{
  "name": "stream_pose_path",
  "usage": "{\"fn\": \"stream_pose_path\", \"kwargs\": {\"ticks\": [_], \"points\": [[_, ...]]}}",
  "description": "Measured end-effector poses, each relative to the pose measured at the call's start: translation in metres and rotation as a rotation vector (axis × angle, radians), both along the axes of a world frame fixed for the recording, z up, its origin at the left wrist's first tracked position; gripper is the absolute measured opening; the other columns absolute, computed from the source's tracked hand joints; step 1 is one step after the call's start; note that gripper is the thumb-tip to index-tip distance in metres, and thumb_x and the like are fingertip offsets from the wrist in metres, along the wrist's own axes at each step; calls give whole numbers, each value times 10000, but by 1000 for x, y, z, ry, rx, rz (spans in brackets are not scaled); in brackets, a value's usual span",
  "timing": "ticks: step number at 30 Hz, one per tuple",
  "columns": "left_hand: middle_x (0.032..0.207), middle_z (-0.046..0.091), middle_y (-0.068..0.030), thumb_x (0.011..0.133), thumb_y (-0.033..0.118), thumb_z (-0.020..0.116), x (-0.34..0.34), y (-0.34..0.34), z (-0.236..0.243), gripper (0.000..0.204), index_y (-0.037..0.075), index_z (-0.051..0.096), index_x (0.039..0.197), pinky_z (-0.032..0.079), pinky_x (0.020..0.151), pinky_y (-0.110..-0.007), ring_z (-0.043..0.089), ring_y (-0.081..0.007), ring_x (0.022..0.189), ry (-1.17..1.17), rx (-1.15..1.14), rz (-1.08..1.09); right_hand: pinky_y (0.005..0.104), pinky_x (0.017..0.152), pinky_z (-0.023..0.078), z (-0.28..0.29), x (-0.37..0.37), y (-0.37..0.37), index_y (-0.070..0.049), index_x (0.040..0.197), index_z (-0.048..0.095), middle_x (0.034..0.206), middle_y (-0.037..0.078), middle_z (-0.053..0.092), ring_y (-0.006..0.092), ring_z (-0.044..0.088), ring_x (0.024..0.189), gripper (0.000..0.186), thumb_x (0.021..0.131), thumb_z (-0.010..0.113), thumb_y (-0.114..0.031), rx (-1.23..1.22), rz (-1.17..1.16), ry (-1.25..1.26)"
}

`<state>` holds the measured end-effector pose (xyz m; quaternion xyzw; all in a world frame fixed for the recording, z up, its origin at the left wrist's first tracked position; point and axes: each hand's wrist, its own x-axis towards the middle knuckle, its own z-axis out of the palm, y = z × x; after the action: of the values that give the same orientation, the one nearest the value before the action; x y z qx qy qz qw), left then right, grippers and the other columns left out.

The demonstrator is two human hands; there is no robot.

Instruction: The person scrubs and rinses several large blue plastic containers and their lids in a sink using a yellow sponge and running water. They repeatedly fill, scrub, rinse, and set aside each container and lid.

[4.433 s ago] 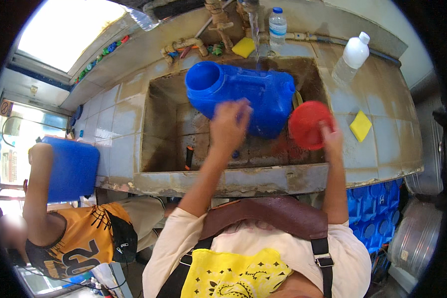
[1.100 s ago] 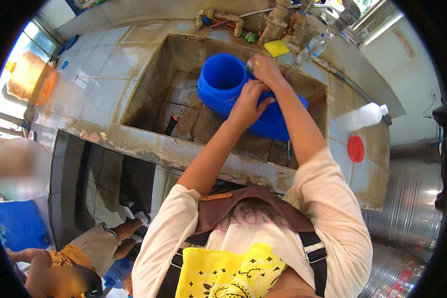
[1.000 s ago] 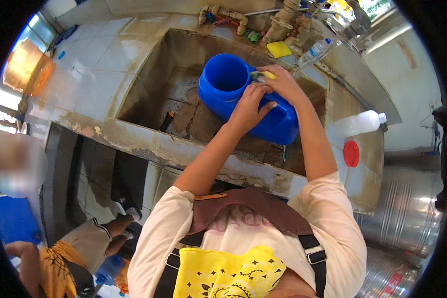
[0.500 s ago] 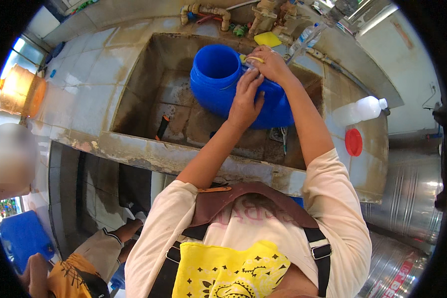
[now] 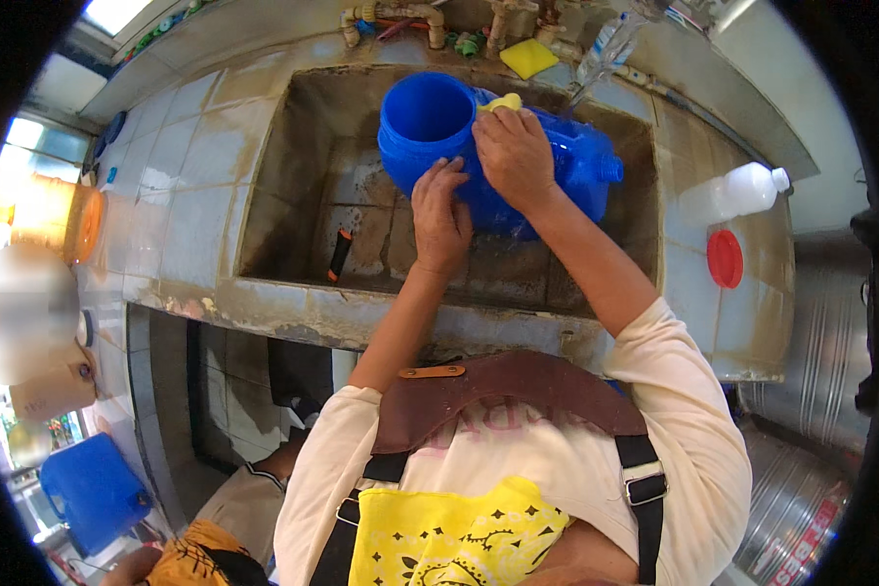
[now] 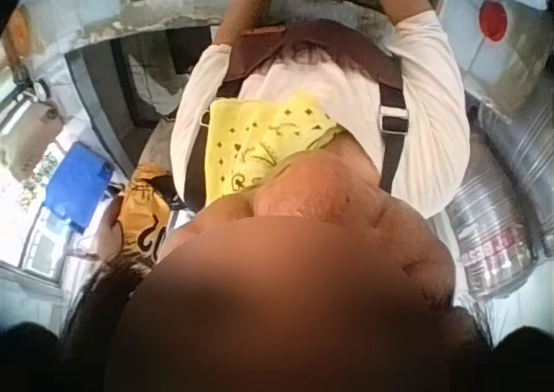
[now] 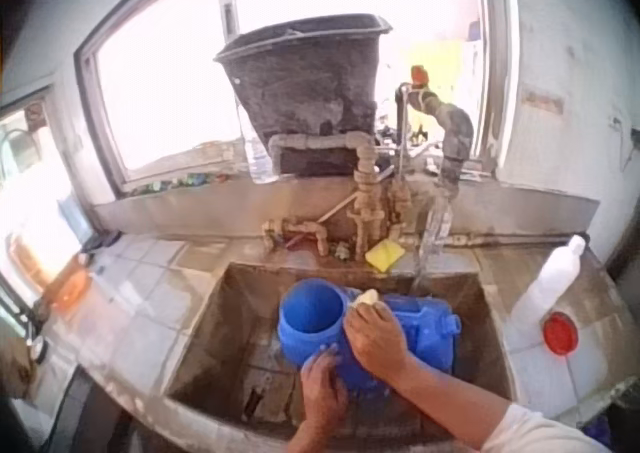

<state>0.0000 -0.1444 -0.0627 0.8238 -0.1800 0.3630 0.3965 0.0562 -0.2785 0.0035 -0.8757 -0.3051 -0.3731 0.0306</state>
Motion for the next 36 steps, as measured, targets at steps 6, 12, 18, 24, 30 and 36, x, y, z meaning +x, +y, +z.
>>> {"fn": "stream_pose_path", "kwargs": {"ticks": [6, 12, 18, 24, 30, 36], "points": [[1063, 620, -131, 756, -29, 552, 18, -1, 12, 294, 41, 571, 1041, 403, 972, -406, 539, -325, 1106, 105, -144, -58, 388, 809, 436, -35, -22, -2, -34, 918, 671, 903, 89, 591, 268, 555, 872, 170, 753, 639, -59, 588, 136, 202], [1107, 597, -147, 763, 162, 667, 89, -50, 64, 391, 42, 576, 1123, 418, 964, -420, 537, -325, 1104, -25, 581, -193, 388, 757, 470, -67, -82, -63, -31, 979, 678, 933, 120, 612, 300, 581, 873, 193, 788, 658, -54, 392, -20, 306], [1201, 587, -190, 863, 450, 584, 177, -121, 93, 524, 62, 584, 1216, 439, 943, -434, 541, -360, 1129, 489, 805, -464, 324, 828, 463, -95, -165, -133, -5, 1019, 661, 971, 121, 616, 237, 593, 923, 179, 882, 596, -101, 821, -426, 505], [1124, 632, -207, 876, 577, 502, 171, -153, 93, 629, 36, 614, 1178, 449, 910, -432, 592, -332, 1082, 732, 755, -467, 323, 893, 435, -89, -181, -153, -4, 1079, 624, 1039, 123, 604, 228, 574, 978, 213, 897, 583, -106, 1107, -527, 269], [1095, 635, -217, 923, 570, 390, 164, -114, 54, 657, -15, 633, 1099, 403, 951, -419, 557, -345, 1123, 1190, 130, -455, 401, 995, 369, -72, -147, -88, -18, 1151, 590, 1179, 174, 557, 318, 523, 1098, 270, 907, 550, -126, 741, -386, 97], [1178, 574, -287, 933, 556, 360, 149, -110, 19, 681, -43, 604, 1144, 367, 994, -437, 501, -423, 1168, 917, 138, -375, 472, 905, 422, -31, -3, -98, 27, 1022, 616, 1096, 230, 593, 413, 539, 1039, 244, 847, 538, -125, 639, 76, 713]]}}
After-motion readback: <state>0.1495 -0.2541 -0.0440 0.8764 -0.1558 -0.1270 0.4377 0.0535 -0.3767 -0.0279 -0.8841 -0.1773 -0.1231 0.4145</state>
